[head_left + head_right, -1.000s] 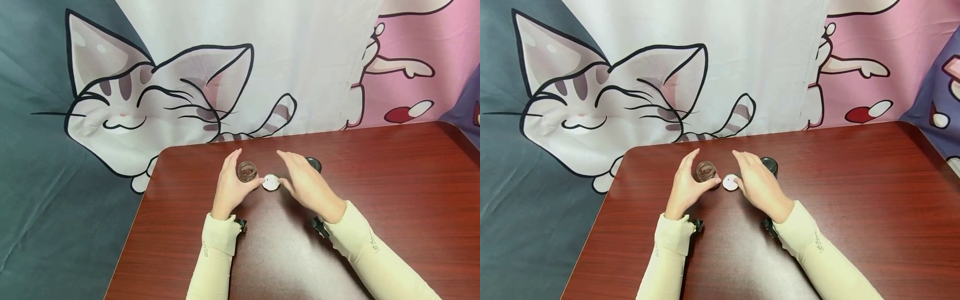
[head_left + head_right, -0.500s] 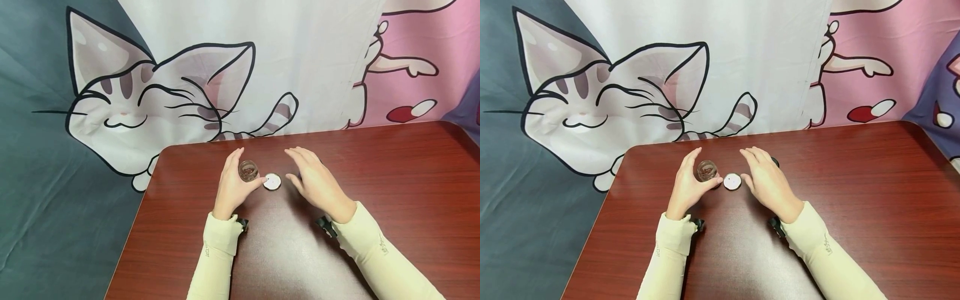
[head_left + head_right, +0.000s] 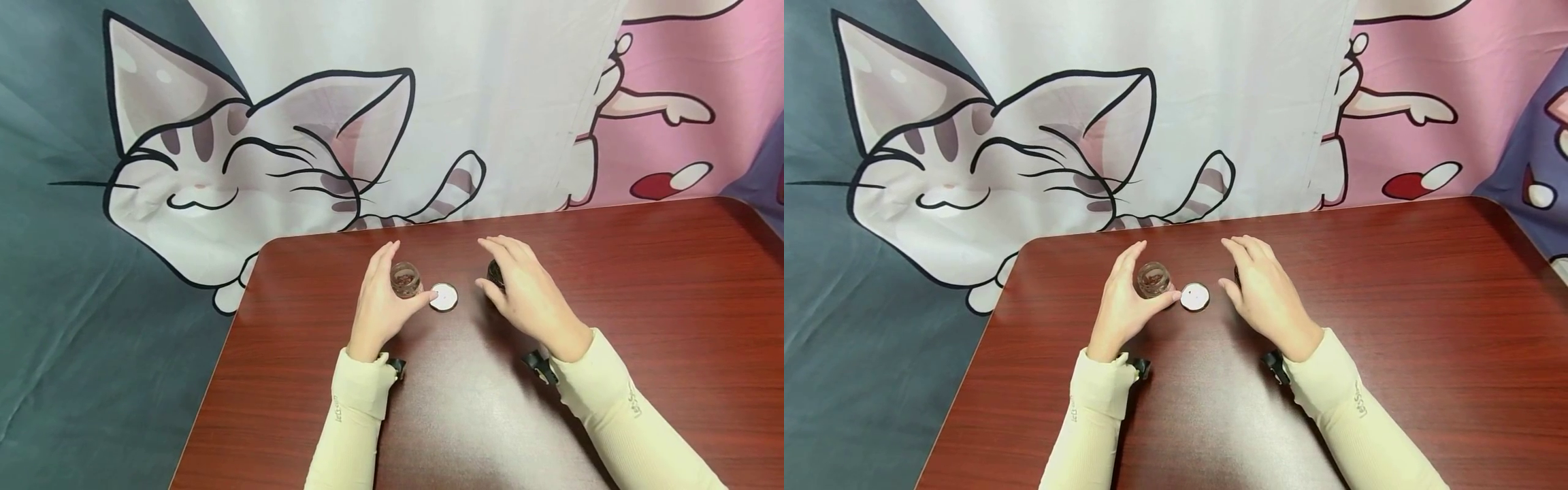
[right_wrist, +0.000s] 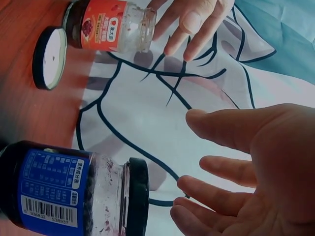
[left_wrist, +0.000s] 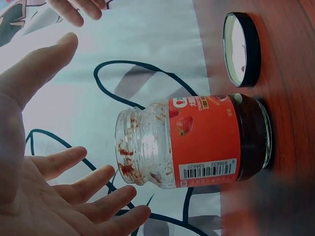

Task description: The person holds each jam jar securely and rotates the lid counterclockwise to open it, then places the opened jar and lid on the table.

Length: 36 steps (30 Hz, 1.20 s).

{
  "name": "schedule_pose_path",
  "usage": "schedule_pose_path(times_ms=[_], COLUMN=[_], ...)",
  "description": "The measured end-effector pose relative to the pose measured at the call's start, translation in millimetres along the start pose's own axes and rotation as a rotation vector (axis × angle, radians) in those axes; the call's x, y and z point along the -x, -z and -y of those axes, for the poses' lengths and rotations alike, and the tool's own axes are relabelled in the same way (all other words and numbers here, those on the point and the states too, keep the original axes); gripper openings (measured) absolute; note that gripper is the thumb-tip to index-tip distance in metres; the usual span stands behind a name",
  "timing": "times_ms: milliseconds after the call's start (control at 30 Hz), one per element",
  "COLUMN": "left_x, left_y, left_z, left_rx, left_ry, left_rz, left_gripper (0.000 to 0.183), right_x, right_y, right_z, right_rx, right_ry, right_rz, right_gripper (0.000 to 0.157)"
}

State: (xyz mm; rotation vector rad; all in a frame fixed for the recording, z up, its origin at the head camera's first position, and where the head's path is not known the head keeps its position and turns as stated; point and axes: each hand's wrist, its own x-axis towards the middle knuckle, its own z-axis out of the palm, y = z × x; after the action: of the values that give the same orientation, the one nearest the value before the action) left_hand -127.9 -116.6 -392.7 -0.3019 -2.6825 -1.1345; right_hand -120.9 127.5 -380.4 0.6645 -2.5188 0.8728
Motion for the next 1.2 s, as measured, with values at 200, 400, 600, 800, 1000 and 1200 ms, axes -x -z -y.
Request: schedule_pose_path(times_ms=[200, 400, 600, 800, 1000, 1200], left_x=[1.7, 2.6, 3.6, 4.4, 4.0, 3.1], left_y=[-1.0, -1.8, -4.2, -7.0, -9.6, -10.5], left_z=[-2.5, -4.5, -7.6, -10.1, -12.6, -15.7], left_rx=[0.002, -0.005, -0.010, -0.026, -0.045, -0.038], left_ry=[-0.013, -0.024, -0.032, -0.059, -0.089, -0.099], left_rz=[0.003, 0.007, 0.020, 0.026, 0.029, 0.035], left_gripper=[0.099, 0.099, 0.099, 0.098, 0.098, 0.096], right_x=[1, 3, 3, 2, 3, 3], right_y=[3.2, 3.9, 6.3, 9.2, 11.7, 12.7], right_z=[-2, -3, -3, -4, -6, -7], right_rx=[-0.003, -0.002, 0.005, 0.019, 0.030, 0.031], right_ry=[-0.012, -0.041, -0.071, -0.116, -0.131, -0.121], right_rz=[0.008, 0.041, 0.070, 0.115, 0.125, 0.112], right_gripper=[0.060, 0.060, 0.058, 0.057, 0.056, 0.055])
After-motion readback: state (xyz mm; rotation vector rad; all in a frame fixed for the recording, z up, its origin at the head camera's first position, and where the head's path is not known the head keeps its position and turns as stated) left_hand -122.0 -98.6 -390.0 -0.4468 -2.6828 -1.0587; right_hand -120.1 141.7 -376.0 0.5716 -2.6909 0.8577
